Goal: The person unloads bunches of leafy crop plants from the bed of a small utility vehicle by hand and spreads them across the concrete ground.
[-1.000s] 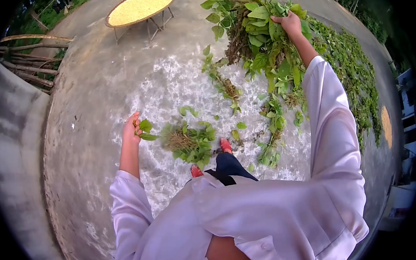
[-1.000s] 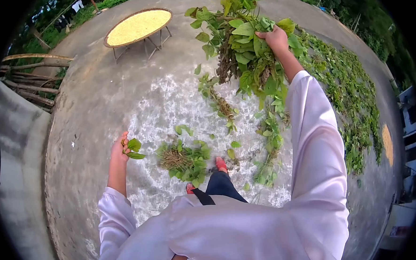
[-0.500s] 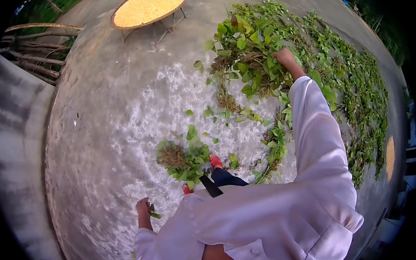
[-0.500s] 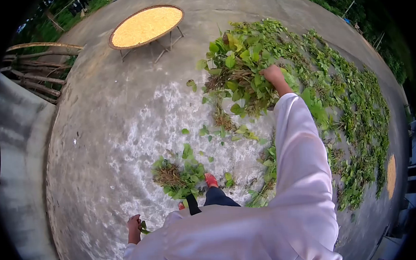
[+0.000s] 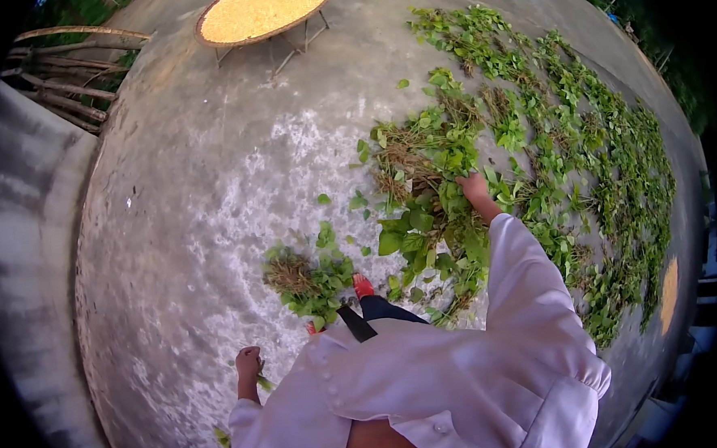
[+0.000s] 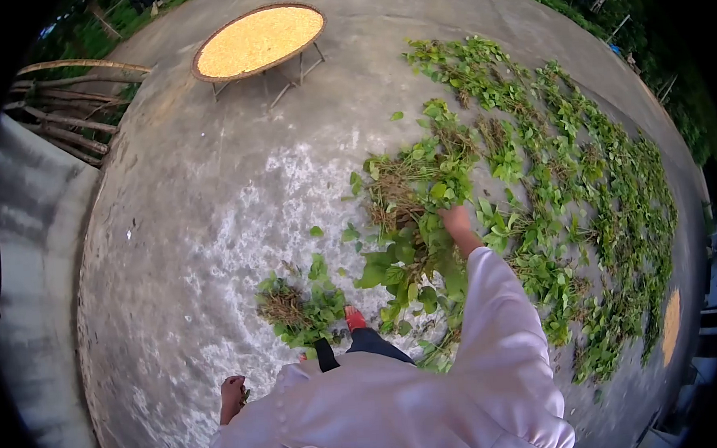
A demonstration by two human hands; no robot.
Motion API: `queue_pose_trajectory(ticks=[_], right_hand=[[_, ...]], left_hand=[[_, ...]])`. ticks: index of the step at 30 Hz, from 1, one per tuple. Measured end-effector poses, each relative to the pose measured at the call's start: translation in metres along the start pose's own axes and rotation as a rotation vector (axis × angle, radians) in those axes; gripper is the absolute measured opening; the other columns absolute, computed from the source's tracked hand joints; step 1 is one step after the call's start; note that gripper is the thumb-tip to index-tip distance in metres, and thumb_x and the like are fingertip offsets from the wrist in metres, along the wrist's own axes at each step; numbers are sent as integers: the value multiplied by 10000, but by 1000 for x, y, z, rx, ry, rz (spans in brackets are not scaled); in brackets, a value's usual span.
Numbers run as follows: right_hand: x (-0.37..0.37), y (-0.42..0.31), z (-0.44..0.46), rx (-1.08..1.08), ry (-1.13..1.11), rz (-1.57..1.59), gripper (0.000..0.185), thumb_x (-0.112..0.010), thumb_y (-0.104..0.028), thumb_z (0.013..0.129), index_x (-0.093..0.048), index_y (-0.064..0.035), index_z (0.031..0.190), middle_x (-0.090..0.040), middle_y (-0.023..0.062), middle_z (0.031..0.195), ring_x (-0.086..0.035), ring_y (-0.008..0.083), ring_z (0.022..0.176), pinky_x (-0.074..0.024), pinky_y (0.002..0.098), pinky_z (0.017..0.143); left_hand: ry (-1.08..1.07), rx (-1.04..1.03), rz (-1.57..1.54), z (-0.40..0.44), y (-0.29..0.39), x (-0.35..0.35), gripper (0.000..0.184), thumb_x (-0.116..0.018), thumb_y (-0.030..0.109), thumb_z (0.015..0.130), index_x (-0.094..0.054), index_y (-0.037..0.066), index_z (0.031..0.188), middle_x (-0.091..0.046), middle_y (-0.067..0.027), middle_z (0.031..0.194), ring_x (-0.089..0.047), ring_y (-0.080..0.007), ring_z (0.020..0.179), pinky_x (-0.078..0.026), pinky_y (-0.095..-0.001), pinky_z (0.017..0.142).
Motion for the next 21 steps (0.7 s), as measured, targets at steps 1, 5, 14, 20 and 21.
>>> queue_pose_trajectory(ticks=[1, 5, 14, 20, 21], right_hand=[[13, -10, 16, 10, 22, 43, 429, -635, -361, 672, -607, 38, 829, -592, 265, 822, -563, 406, 825, -434, 435, 726], [115, -97, 74, 83, 226, 71, 440, -616, -392, 710, -606, 26, 845, -585, 268, 856, -555, 402, 852, -418, 442, 768], [265, -224, 94, -108, 474, -496, 457, -513, -379, 794, -494, -100, 1155, -487, 142, 1228, -429, 312, 1153, -315, 529, 901], [14, -98, 84, 297, -42, -512, 247, -487, -187, 754, -599, 6, 859, -609, 209, 898, -576, 394, 848, -465, 453, 753], [-44, -83, 47, 389, -188, -572, 221, -501, -184, 750, -618, 2, 775, -595, 211, 947, -579, 371, 861, -464, 438, 759]], left_hand=[[3, -5, 16, -1, -2, 1, 121, -599, 94, 757, -594, -2, 829, -530, -42, 567, -472, -100, 442, -357, -242, 390], [26, -29, 44, 1, -4, 2, 134, -600, 102, 761, -601, -7, 839, -529, -44, 557, -465, -101, 421, -354, -242, 384], [104, -88, 3, -17, -28, 14, 111, -585, 64, 754, -600, -7, 836, -543, -56, 591, -494, -110, 463, -391, -240, 414], [215, -59, 15, -21, -109, 32, 168, -619, 102, 717, -614, 30, 869, -606, -56, 655, -566, -127, 523, -460, -268, 485], [244, -13, 49, -35, -111, 38, 181, -620, 115, 711, -623, 52, 882, -625, -67, 679, -590, -137, 552, -482, -279, 531]])
Point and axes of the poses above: each hand's wrist, its own z-axis towards the middle knuckle, its own x-axis out of the back of the hand, y = z × x, the point moved 2 cm from there along z, towards the middle knuckle
